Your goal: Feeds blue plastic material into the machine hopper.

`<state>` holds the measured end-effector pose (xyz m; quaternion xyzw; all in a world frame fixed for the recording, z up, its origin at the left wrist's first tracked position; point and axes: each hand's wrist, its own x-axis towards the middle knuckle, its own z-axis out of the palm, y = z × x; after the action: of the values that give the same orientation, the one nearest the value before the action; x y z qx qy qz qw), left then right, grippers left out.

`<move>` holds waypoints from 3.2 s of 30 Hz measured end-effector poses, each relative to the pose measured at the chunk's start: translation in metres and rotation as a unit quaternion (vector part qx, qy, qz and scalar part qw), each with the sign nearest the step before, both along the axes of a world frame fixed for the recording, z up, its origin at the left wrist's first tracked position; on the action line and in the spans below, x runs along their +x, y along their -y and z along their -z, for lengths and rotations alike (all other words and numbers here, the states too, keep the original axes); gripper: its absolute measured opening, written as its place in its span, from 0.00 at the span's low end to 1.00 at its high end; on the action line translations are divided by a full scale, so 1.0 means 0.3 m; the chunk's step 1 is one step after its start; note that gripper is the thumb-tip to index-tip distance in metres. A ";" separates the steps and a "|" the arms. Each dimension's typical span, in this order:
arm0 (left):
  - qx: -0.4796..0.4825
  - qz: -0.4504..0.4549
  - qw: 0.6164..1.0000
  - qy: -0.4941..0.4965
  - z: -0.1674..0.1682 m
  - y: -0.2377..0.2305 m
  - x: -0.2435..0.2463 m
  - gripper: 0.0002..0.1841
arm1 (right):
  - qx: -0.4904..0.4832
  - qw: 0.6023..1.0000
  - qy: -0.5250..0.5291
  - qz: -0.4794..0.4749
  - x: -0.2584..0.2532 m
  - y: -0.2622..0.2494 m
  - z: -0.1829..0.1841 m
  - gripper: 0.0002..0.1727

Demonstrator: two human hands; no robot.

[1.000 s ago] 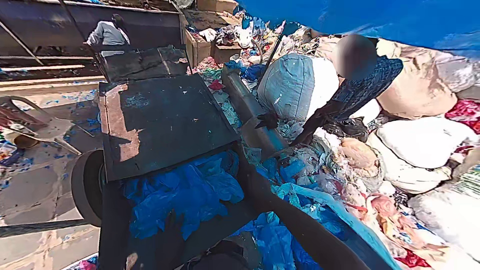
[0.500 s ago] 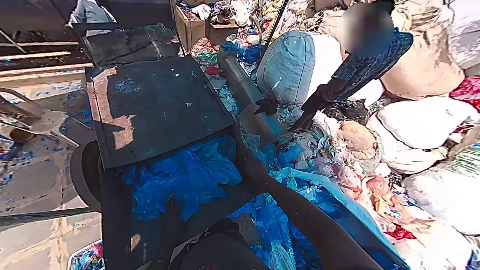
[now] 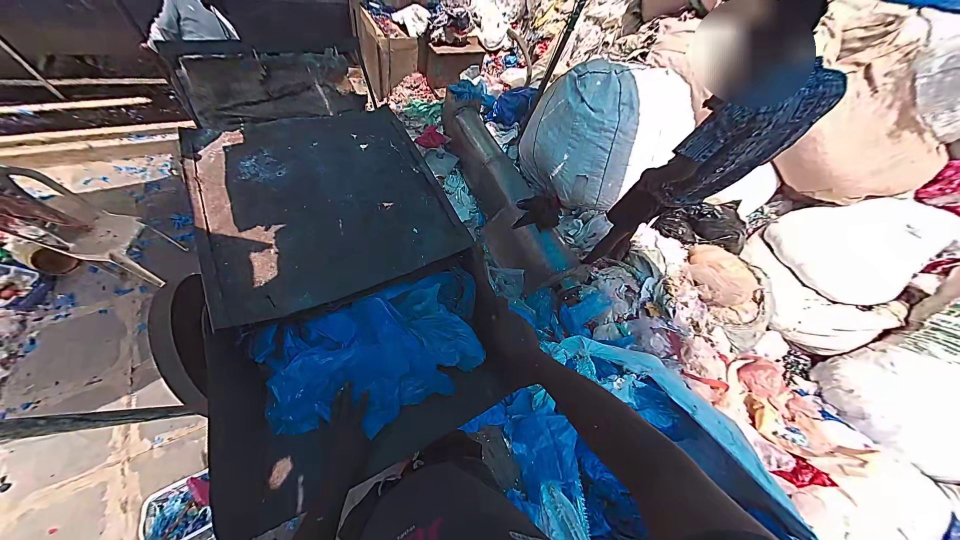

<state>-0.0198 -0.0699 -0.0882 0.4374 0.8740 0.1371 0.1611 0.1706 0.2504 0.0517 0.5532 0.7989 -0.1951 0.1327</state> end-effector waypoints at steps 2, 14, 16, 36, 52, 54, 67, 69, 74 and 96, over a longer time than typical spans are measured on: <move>0.006 0.000 1.000 -0.003 0.001 0.003 0.002 0.41 | -0.001 1.000 -0.003 0.003 0.000 -0.002 0.003 0.30; 0.015 0.003 1.000 -0.012 -0.006 0.004 0.013 0.39 | -0.005 0.999 -0.029 0.017 0.005 -0.006 -0.002 0.31; 0.029 0.007 0.999 -0.023 0.008 0.009 0.008 0.39 | -0.010 1.000 -0.025 0.016 0.005 -0.008 -0.005 0.30; 0.006 0.009 1.000 -0.015 -0.009 0.004 -0.006 0.41 | 0.001 1.000 -0.023 0.015 -0.001 -0.009 0.014 0.30; 0.015 0.002 1.000 -0.001 -0.026 0.007 -0.002 0.38 | 0.011 1.000 -0.017 0.018 0.001 -0.010 0.028 0.29; -0.030 0.007 0.999 0.026 -0.122 0.003 0.001 0.36 | 0.009 1.000 -0.013 0.024 -0.003 -0.006 0.020 0.29; 0.002 -0.003 1.000 0.019 -0.069 0.000 -0.001 0.37 | 0.008 1.000 -0.009 0.024 -0.001 -0.001 0.011 0.27; -0.034 0.006 0.999 0.025 -0.139 0.012 0.004 0.35 | 0.009 1.000 -0.008 0.024 -0.002 0.000 0.011 0.27; -0.014 0.009 1.000 0.016 -0.114 0.028 0.000 0.33 | 0.011 1.000 -0.005 0.021 -0.006 -0.001 0.008 0.29; 0.009 0.011 1.000 0.024 -0.045 0.010 -0.006 0.38 | 0.005 1.000 -0.015 0.023 0.006 -0.011 0.023 0.28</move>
<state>-0.0216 -0.0730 -0.0748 0.4451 0.8637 0.1537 0.1799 0.1725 0.2536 0.0447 0.5692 0.7888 -0.2024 0.1130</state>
